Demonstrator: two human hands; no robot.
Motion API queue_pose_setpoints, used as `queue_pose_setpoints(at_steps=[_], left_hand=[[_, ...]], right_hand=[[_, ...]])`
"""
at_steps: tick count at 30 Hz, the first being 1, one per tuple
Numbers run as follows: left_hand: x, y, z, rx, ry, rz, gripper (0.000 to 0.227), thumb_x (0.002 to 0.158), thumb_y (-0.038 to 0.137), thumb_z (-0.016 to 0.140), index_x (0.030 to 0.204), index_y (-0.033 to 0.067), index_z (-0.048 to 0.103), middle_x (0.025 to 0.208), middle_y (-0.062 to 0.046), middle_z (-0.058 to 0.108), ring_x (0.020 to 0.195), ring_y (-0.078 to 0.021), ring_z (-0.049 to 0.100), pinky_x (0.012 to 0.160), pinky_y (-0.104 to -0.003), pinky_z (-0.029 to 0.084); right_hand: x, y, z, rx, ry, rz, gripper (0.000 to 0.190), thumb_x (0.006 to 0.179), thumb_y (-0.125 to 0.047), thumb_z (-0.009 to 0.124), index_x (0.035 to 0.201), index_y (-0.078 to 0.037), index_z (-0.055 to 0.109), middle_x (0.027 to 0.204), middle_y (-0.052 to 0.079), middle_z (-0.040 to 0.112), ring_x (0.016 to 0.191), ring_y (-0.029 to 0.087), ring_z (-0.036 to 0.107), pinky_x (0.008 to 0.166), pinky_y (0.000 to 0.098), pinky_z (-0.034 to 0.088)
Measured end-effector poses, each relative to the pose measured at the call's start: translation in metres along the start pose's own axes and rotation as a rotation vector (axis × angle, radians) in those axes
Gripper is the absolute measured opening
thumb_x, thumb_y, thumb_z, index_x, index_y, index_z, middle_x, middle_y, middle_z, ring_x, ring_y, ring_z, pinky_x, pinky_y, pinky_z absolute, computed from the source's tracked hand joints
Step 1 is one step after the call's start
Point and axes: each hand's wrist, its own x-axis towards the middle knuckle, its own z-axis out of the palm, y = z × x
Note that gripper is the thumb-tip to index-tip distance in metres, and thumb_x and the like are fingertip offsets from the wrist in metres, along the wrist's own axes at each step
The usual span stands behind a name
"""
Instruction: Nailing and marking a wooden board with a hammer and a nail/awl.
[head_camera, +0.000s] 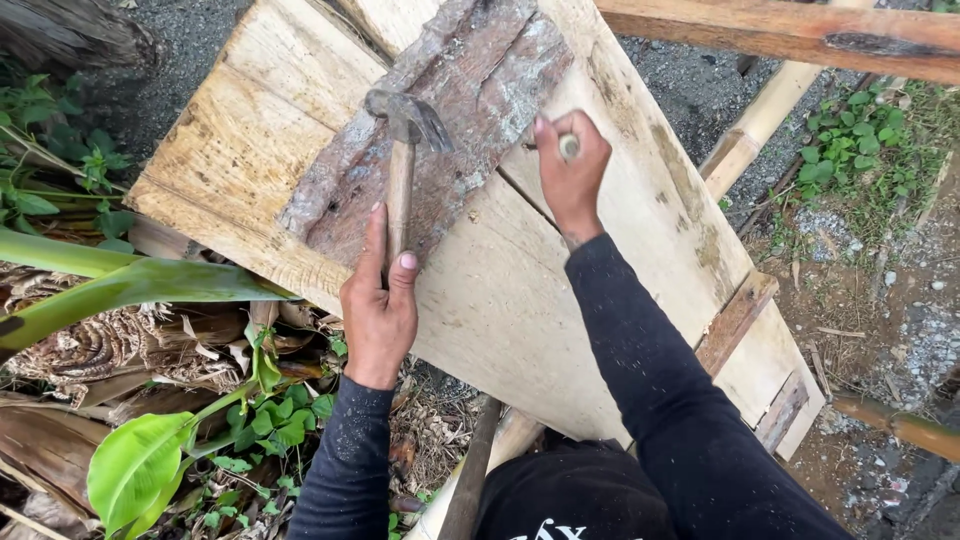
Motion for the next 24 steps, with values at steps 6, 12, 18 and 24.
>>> queue_pose_setpoints(at_steps=[6, 12, 18, 24], left_hand=[[0.002, 0.000, -0.003, 0.042, -0.025, 0.058, 0.058, 0.106, 0.029, 0.062, 0.159, 0.0143, 0.043, 0.110, -0.021, 0.076, 0.091, -0.0231, 0.076, 0.077, -0.037, 0.060], [0.000, 0.017, -0.001, 0.179, -0.027, 0.078, 0.056, 0.106, 0.029, 0.064, 0.158, 0.0163, 0.046, 0.097, -0.020, 0.073, 0.078, -0.0269, 0.074, 0.068, -0.040, 0.057], [0.000, 0.011, 0.001, 0.298, -0.064, 0.130, 0.060, 0.099, 0.031, 0.067, 0.154, 0.0168, 0.048, 0.075, -0.015, 0.070, 0.061, -0.0283, 0.070, 0.058, -0.041, 0.054], [-0.001, 0.013, 0.000, 0.290, -0.064, 0.120, 0.058, 0.100, 0.031, 0.067, 0.153, 0.0165, 0.050, 0.076, -0.018, 0.070, 0.064, -0.0318, 0.071, 0.060, -0.043, 0.054]], right_hand=[[0.022, -0.032, -0.033, 0.279, -0.220, 0.292, 0.012, 0.092, 0.001, 0.069, 0.098, -0.008, 0.064, 0.098, 0.004, 0.072, 0.076, 0.009, 0.067, 0.062, 0.0284, 0.056], [0.005, -0.023, -0.005, 0.188, -0.180, 0.071, 0.012, 0.100, -0.002, 0.075, 0.096, -0.005, 0.064, 0.093, 0.004, 0.069, 0.083, 0.010, 0.064, 0.075, 0.0249, 0.055], [0.003, -0.023, -0.011, 0.317, -0.022, 0.131, 0.017, 0.097, -0.013, 0.073, 0.091, -0.008, 0.057, 0.085, -0.002, 0.062, 0.078, 0.009, 0.060, 0.071, 0.0280, 0.053], [0.040, -0.018, 0.029, 0.002, 0.221, -0.032, 0.033, 0.105, -0.019, 0.072, 0.081, -0.004, 0.056, 0.075, 0.003, 0.053, 0.072, 0.012, 0.047, 0.066, 0.0283, 0.044]])
